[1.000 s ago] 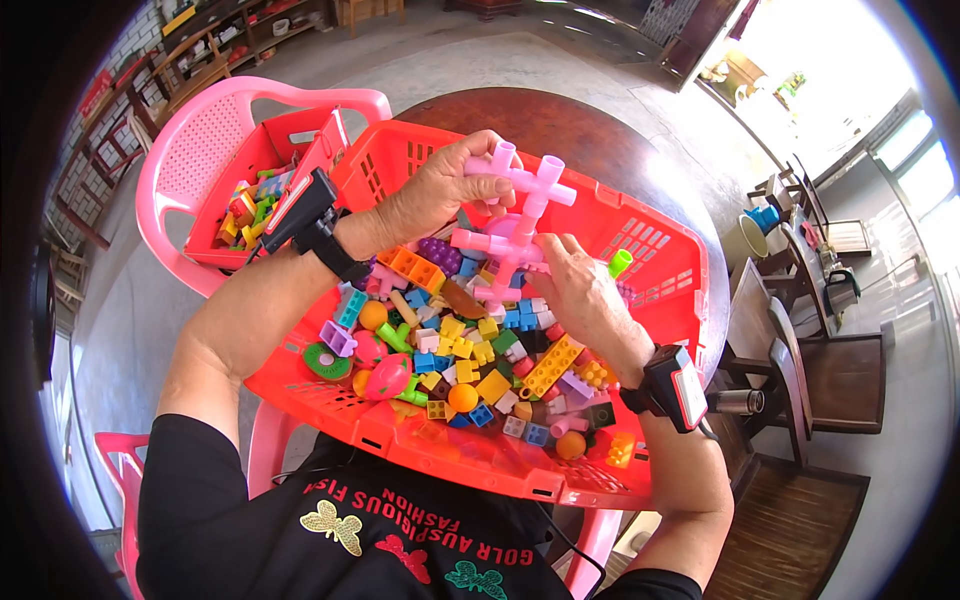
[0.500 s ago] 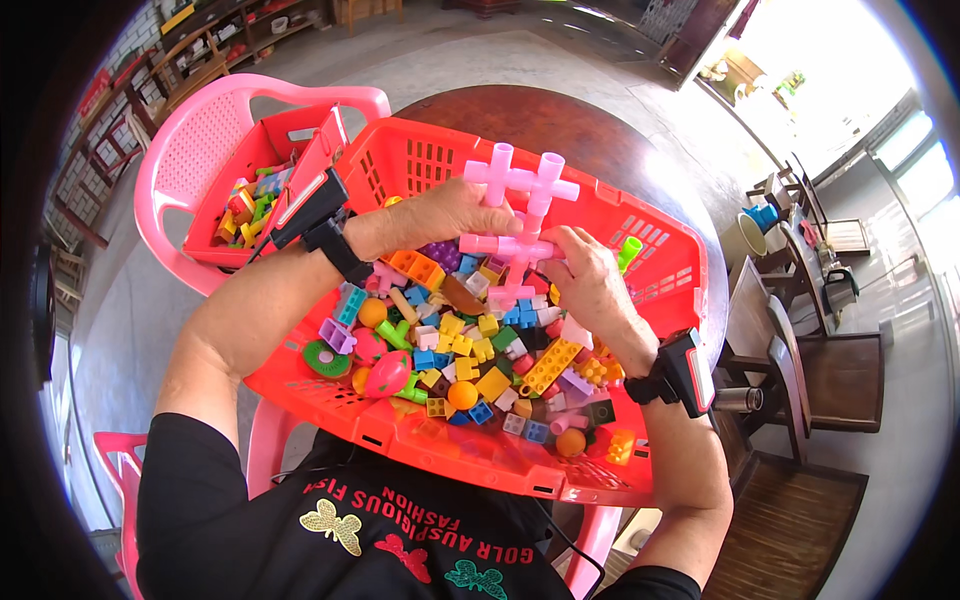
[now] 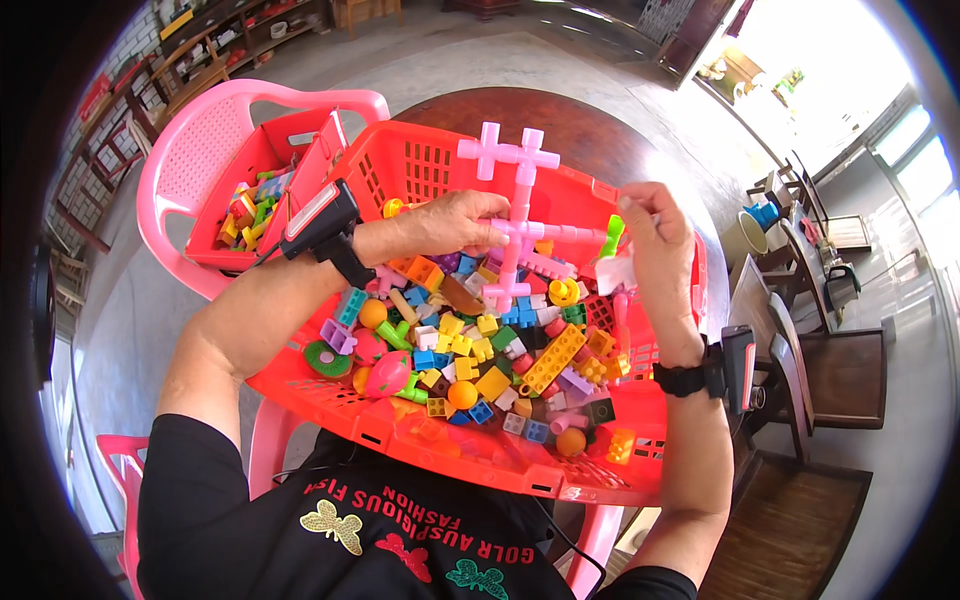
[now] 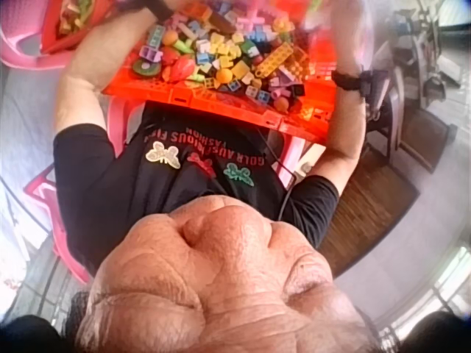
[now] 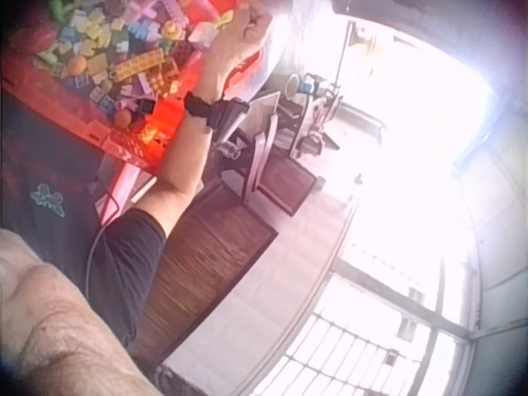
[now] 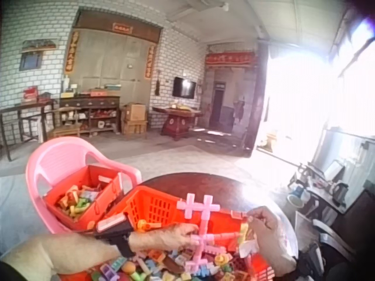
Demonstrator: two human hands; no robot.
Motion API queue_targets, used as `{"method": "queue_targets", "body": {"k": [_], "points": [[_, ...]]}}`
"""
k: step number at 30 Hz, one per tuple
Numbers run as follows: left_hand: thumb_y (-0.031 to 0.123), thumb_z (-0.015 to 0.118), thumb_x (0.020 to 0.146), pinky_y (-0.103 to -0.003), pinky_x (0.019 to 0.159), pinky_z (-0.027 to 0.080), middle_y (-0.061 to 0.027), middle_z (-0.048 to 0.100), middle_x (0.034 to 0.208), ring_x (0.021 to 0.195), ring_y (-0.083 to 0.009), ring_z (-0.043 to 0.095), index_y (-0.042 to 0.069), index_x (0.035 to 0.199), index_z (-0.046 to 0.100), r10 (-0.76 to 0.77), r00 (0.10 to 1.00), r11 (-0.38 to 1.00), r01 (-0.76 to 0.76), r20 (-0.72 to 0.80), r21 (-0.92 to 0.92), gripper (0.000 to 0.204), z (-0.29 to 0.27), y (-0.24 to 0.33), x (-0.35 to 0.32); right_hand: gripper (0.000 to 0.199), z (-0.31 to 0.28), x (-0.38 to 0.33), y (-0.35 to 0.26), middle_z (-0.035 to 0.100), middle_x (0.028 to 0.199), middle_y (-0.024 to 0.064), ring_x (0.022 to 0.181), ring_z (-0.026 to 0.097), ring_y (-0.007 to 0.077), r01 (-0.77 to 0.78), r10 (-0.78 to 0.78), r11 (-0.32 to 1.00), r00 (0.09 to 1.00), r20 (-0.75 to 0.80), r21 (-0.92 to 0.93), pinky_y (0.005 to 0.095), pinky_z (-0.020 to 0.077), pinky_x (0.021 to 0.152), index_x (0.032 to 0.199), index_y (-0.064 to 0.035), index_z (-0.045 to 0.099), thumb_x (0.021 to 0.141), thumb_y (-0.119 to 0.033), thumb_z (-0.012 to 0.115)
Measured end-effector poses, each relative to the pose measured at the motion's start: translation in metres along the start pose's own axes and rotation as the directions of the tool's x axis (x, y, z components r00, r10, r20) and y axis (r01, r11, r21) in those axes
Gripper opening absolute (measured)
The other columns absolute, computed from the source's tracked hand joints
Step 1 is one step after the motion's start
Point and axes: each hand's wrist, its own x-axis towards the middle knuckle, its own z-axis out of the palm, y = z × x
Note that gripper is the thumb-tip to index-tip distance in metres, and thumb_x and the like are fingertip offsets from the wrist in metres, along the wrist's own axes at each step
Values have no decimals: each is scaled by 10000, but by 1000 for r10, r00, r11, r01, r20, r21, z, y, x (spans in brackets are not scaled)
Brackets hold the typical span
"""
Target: Assembling and sorting colorful plastic blocks from a red basket on a table.
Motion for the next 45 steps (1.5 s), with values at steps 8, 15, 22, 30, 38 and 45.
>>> {"method": "queue_targets", "body": {"k": [8,15,22,30,38,45], "points": [[181,613,853,-248,617,464,-4,554,733,653,-85,534,17,1010,570,48,971,999,-50,235,1,231,6,7,-5,191,-8,10,16,509,804,-27,687,467,35,-119,178,913,977,-119,389,185,386,602,1013,-55,564,877,-189,562],[194,596,881,-236,688,455,22,584,844,778,-68,532,32,1036,574,63,974,995,-45,219,-87,225,5,-1,1,154,-5,4,32,555,723,-9,669,521,54,-153,144,988,916,374,-4,228,419,581,933,-49,605,870,-189,593],[184,652,839,-235,597,462,6,578,776,656,-70,531,18,991,605,117,981,985,-94,158,-147,230,0,-2,2,165,-3,5,34,554,704,15,676,545,71,-22,144,950,917,371,-312,244,448,534,923,-37,598,859,-190,603],[197,619,882,-198,579,438,31,552,761,661,-36,508,35,1050,577,99,995,951,-94,3,-293,237,-23,1,1,141,-25,24,52,455,660,-46,525,441,48,-169,174,985,974,-148,42,201,349,419,930,-96,587,875,-226,580],[242,564,913,-215,573,479,8,586,767,664,-58,566,65,1000,576,-6,942,933,-116,-337,-340,198,-37,-4,5,402,-11,11,78,586,770,160,778,608,328,358,-296,727,934,202,-586,395,480,677,1082,-40,507,701,-72,633],[248,544,914,-269,625,521,-32,596,827,708,-101,593,58,1009,563,-124,931,872,-64,-345,-485,214,-38,3,1,334,-6,3,60,615,786,130,768,637,241,242,289,755,712,640,-609,349,490,623,1066,-96,557,741,-51,616]]}}
